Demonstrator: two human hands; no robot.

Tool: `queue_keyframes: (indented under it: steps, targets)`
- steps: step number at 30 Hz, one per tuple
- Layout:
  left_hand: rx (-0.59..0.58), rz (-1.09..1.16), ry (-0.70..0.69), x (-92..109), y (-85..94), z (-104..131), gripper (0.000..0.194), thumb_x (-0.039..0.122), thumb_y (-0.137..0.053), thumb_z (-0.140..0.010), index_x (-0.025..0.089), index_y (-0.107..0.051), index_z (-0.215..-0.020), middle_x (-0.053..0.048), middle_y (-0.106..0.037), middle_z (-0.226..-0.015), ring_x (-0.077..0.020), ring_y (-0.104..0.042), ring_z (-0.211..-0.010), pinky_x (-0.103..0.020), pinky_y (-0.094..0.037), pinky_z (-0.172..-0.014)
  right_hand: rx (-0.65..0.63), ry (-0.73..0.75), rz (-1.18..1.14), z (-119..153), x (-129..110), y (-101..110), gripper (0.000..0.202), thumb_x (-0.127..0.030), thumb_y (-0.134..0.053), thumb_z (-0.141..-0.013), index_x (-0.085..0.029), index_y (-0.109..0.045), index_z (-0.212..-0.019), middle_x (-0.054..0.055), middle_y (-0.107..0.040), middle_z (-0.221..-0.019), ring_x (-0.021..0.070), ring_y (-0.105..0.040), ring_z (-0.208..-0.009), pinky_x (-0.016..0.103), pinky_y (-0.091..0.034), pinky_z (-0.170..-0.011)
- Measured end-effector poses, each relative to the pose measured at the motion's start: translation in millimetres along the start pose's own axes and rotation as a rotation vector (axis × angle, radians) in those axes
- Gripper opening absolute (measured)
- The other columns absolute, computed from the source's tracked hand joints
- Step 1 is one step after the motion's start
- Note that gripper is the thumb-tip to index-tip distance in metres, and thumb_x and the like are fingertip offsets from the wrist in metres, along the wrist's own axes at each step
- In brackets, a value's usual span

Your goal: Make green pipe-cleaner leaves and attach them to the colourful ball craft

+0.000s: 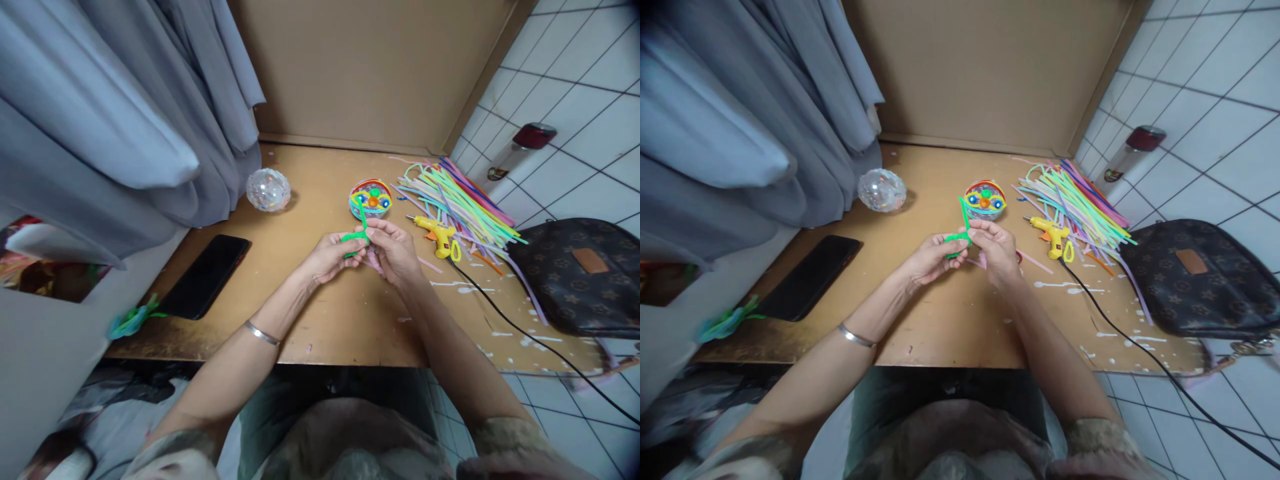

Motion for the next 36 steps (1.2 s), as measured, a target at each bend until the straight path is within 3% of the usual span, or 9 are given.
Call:
queue_keyframes:
  steps: [4,15,20,29,36]
  targets:
    - [0.011,-0.011,-0.028,-0.8,1.2,-1.0,0.033,0.030,-0.090,-0.061,0.011,-0.065,-0.071,0.002,-0.065,-0.060,-0.0047,-0.056,-0.051,-0.017,-0.045,-0.051,-0.004,-0.030,-0.018,-0.2,2.5,0.8,0.037,-0.029,-0.089,-0.058,-0.019,-0.068,-0.088,0.003,-0.079,-0.082,0.0116,-0.064,-0.054,0.027,-0.058,-0.053]
    - [0.042,-0.071,-0.060,1.1,-2.1,0.6,0.041,0.038,-0.093,-0.055,0.011,-0.064,-0.066,0.001,-0.066,-0.061,-0.0052,-0.056,-0.048,-0.019,-0.045,-0.050,0.080,-0.020,-0.004,3.1,-1.2,-1.4,0.036,-0.028,-0.088,-0.056,-0.019,-0.068,-0.084,0.003,-0.079,-0.080,0.0101,-0.060,-0.049,0.024,-0.053,-0.045]
    - [0.035,-0.100,-0.061,1.3,-0.7,0.9,0.045,0.041,-0.094,-0.053,0.011,-0.064,-0.066,0.000,-0.065,-0.061,-0.0056,-0.056,-0.050,-0.020,-0.045,-0.051,0.052,-0.036,-0.014,4.0,-2.7,-2.4,0.039,-0.032,-0.090,-0.053,-0.020,-0.068,-0.084,0.002,-0.079,-0.079,0.0096,-0.059,-0.046,0.024,-0.053,-0.043]
    - [-0.008,-0.152,-0.023,1.2,-2.0,3.6,0.046,0.042,-0.094,-0.053,0.011,-0.064,-0.068,0.002,-0.064,-0.059,-0.0046,-0.055,-0.048,-0.019,-0.045,-0.050,-0.040,-0.024,0.068,3.3,-6.1,-1.6,0.040,-0.046,-0.089,-0.060,-0.018,-0.068,-0.079,0.005,-0.077,-0.078,0.0074,-0.053,-0.040,0.018,-0.030,-0.028]
    - [0.015,-0.139,-0.017,0.2,-3.4,2.3,0.050,0.045,-0.095,-0.048,0.012,-0.063,-0.065,0.002,-0.064,-0.057,-0.0043,-0.055,-0.047,-0.017,-0.044,-0.047,0.003,0.038,0.099,3.0,-3.7,-2.5,0.043,-0.050,-0.087,-0.062,-0.018,-0.066,-0.080,0.003,-0.077,-0.075,0.0065,-0.051,-0.036,0.018,-0.029,-0.027]
Point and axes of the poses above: each hand's wrist, its own z-axis away from the middle knuckle, its own y-axis out of the back of the hand, x = y × z, the point moved 4 cm from there along -z, towards the middle knuckle
